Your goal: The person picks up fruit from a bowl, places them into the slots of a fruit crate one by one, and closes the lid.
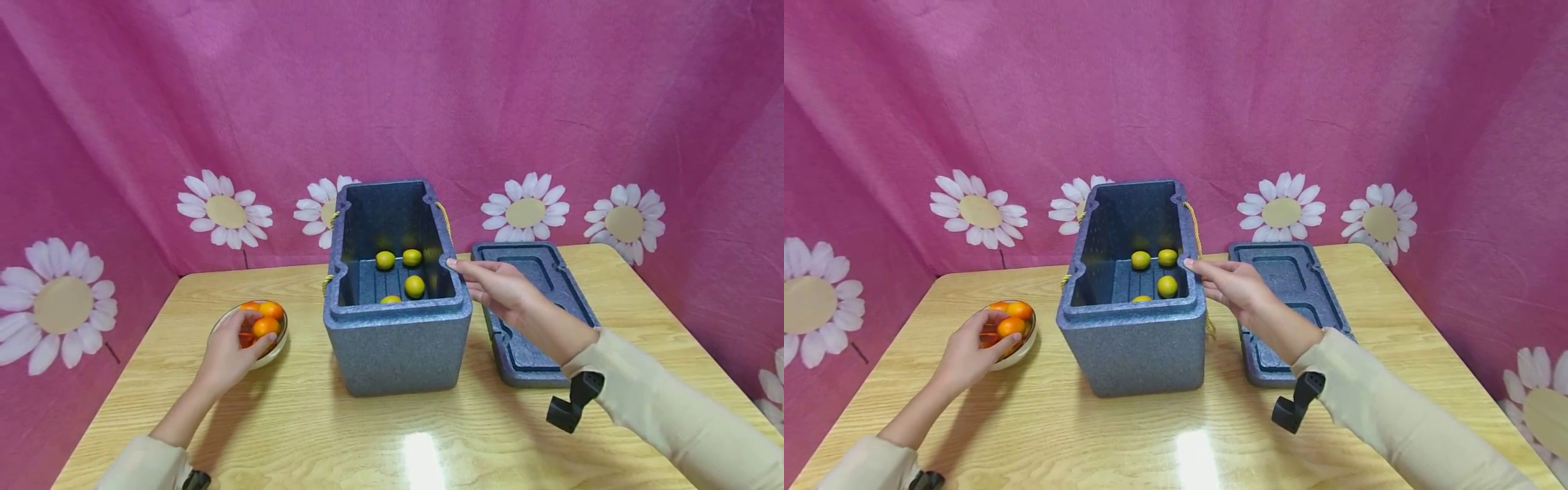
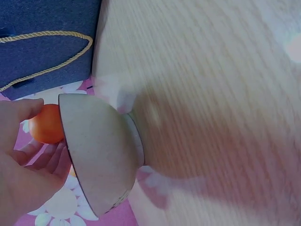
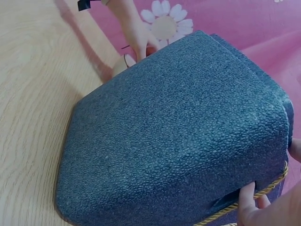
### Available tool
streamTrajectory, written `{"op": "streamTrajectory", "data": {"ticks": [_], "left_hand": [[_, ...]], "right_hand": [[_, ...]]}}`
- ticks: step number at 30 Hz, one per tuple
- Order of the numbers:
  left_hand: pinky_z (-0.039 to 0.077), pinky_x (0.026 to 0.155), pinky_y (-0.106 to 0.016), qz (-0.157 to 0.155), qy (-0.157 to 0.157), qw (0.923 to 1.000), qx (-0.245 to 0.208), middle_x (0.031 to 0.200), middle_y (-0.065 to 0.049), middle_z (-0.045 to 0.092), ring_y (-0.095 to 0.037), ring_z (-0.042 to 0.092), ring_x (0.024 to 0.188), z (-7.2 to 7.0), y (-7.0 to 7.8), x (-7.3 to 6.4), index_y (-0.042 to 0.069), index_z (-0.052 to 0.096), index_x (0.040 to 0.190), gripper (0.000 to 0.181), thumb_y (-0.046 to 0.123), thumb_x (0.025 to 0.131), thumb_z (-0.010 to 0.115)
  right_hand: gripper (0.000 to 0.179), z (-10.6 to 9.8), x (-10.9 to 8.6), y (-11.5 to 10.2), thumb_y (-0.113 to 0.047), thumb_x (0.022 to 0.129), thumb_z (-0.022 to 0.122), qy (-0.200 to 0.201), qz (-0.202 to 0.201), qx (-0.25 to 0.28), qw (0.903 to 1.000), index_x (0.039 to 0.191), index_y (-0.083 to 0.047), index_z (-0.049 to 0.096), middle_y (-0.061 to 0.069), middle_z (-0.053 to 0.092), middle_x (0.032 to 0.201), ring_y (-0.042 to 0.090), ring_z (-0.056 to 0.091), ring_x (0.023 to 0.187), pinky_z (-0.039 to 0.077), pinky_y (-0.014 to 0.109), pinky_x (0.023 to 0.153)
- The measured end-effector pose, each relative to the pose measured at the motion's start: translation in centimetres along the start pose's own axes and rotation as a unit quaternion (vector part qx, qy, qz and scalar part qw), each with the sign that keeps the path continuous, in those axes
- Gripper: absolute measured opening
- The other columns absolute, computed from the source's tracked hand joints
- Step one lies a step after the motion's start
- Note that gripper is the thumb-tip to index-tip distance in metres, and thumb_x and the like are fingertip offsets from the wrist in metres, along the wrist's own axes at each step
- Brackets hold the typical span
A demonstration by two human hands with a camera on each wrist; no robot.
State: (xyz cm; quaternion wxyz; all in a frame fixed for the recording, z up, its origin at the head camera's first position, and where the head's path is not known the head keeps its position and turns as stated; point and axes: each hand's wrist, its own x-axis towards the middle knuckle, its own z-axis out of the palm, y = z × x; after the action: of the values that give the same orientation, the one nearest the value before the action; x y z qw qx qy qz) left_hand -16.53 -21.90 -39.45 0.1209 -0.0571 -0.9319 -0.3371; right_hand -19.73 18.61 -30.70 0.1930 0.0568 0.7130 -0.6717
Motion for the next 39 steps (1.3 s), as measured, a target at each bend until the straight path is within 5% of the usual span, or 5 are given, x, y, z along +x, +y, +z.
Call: {"op": "streamTrajectory", "data": {"ticks": [6,21,29,39], "left_hand": [[0.055,0.085,-0.039,-0.005,-0.016,0.9998,-0.012,0.111,-0.022,0.061,-0.032,0.062,0.098,-0.7,0.3,-0.2,-0.004,0.056,0.116,0.035,0.013,0.088,0.068],[0.053,0.08,-0.028,0.012,-0.013,0.9998,0.006,0.109,-0.021,0.064,-0.033,0.062,0.101,-2.5,1.5,0.6,-0.004,0.056,0.119,0.039,0.017,0.088,0.068],[0.053,0.086,-0.048,0.033,-0.011,0.9994,0.009,0.11,-0.022,0.064,-0.035,0.062,0.101,-3.5,2.9,1.6,-0.004,0.056,0.119,0.038,0.017,0.089,0.067],[0.051,0.089,-0.051,0.081,0.001,0.9967,0.011,0.109,-0.02,0.063,-0.033,0.06,0.101,-5.0,5.3,3.9,-0.004,0.055,0.118,0.035,0.015,0.09,0.065]], "right_hand": [[0.082,-0.2,-0.2,-0.5,-0.033,0.094,0.058,-0.006,0.022,0.0,0.9997,0.151,0.004,0.013,0.02,0.021,0.159,0.028,0.028,0.147,0.027,0.038,0.12],[0.08,-0.7,-0.6,-2.0,-0.029,0.096,0.057,-0.046,0.035,-0.018,0.9982,0.151,0.005,0.011,0.022,0.013,0.16,0.032,0.019,0.149,0.024,0.039,0.121],[0.08,-0.8,-0.6,-2.6,-0.032,0.097,0.055,-0.045,0.035,-0.066,0.9962,0.152,0.004,0.01,0.02,0.017,0.16,0.032,0.022,0.149,0.028,0.04,0.119],[0.077,-0.5,-0.7,-3.5,-0.027,0.096,0.056,-0.053,0.04,-0.083,0.9943,0.15,0.008,0.013,0.023,0.025,0.157,0.035,0.03,0.145,0.033,0.039,0.116]]}}
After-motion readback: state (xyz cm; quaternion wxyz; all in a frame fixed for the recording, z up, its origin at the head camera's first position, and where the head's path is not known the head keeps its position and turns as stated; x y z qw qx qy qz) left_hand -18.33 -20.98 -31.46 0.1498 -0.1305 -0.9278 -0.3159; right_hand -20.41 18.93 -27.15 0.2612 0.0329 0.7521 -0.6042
